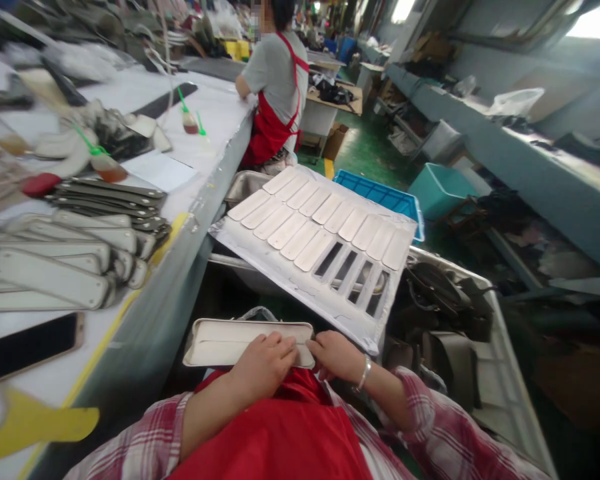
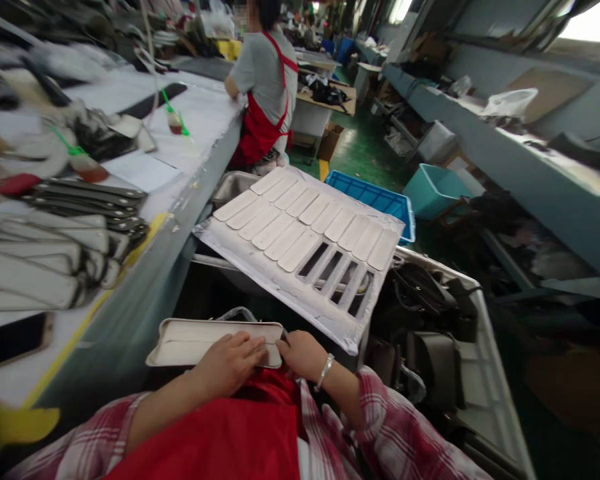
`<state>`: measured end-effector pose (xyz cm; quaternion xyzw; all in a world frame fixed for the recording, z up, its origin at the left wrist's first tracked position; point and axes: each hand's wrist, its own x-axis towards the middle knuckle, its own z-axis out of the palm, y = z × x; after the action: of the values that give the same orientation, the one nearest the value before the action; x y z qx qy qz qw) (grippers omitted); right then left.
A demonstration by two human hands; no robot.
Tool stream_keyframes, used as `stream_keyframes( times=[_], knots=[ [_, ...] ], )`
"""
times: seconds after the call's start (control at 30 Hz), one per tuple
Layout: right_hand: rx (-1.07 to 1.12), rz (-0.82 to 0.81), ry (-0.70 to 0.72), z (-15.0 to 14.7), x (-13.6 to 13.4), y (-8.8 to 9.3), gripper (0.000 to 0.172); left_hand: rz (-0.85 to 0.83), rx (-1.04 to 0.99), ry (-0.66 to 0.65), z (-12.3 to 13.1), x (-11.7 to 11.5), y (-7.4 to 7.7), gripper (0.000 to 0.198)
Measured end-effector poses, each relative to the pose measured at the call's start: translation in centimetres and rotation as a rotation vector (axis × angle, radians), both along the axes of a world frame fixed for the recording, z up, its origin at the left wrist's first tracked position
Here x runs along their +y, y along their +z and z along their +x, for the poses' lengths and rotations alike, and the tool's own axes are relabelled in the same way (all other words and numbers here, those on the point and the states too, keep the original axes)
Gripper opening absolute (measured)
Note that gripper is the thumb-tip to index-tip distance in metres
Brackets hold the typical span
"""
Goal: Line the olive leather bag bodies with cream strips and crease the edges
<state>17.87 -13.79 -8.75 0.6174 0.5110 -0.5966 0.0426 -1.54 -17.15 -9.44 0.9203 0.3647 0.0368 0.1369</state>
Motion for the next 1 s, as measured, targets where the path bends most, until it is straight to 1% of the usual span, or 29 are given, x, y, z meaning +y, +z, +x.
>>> stream_keyframes(
  times=[0.07,0.1,0.13,0.17,0.2,0.23,0.27,0.3,0.33,0.37,0.4,0.47,0.53,0.63,0.73,0.83,0.93,1.0],
  knots=[
    [0.019,-0.025,0.030,0.0,0.0,0.3,0.034,-0.077,-0.094,0.015,-1.1,-0.6,0.7,0.042],
    [0.046,-0.069,0.028,0.1,0.1,0.3,0.034,-0.140,-0.177,0.066,-2.2,-0.9,1.1,0.048],
    [0.070,-0.098,0.024,0.2,0.3,0.4,0.033,-0.201,-0.279,0.166,-3.7,-1.1,1.5,0.051],
    [0.089,-0.119,0.018,0.4,0.4,0.4,0.032,-0.249,-0.390,0.322,-5.4,-1.3,2.0,0.049],
    [0.101,-0.130,0.012,0.5,0.6,0.5,0.031,-0.292,-0.502,0.524,-7.3,-1.5,2.3,0.042],
    [0.105,-0.129,0.012,0.6,0.7,0.5,0.031,-0.297,-0.605,0.743,-9.3,-1.5,2.5,0.034],
    [0.106,-0.128,0.015,0.7,0.8,0.5,0.030,-0.321,-0.692,0.940,-11.2,-1.5,2.5,0.028],
    [0.107,-0.132,0.020,0.8,0.9,0.6,0.030,-0.414,-0.770,1.074,-13.0,-1.4,2.2,0.027],
    [0.112,-0.139,0.027,0.9,0.9,0.6,0.030,-0.548,-0.824,1.140,-14.5,-1.2,1.7,0.027],
    [0.121,-0.147,0.034,0.9,1.0,0.5,0.029,-0.691,-0.857,1.146,-15.6,-1.0,1.1,0.029],
    [0.130,-0.155,0.040,1.0,1.1,0.5,0.029,-0.832,-0.878,1.120,-16.3,-0.8,0.4,0.031],
    [0.139,-0.180,0.043,1.2,1.4,0.4,0.029,-1.029,-0.898,1.035,-16.9,-0.4,-0.9,0.035],
    [0.151,-0.222,0.023,1.3,1.6,0.2,0.029,-1.156,-0.910,0.980,-16.8,0.0,-1.7,0.037],
    [0.178,-0.288,0.000,1.4,1.9,-0.2,0.029,-1.288,-0.854,0.941,-16.8,0.8,-1.7,0.035],
    [0.154,-0.306,0.005,1.3,2.5,-0.6,0.029,-1.324,-0.745,0.895,-17.1,1.9,-1.1,0.034],
    [0.135,-0.298,-0.001,1.1,3.1,-0.9,0.030,-1.274,-0.689,0.874,-16.8,2.7,-0.5,0.035],
    [0.176,-0.289,-0.026,1.1,2.8,-1.1,0.032,-1.211,-0.641,0.859,-16.5,2.6,-0.3,0.038],
    [0.217,-0.280,-0.045,1.4,2.2,-1.3,0.034,-1.185,-0.560,0.817,-16.7,2.5,-0.3,0.039]
  ],
)
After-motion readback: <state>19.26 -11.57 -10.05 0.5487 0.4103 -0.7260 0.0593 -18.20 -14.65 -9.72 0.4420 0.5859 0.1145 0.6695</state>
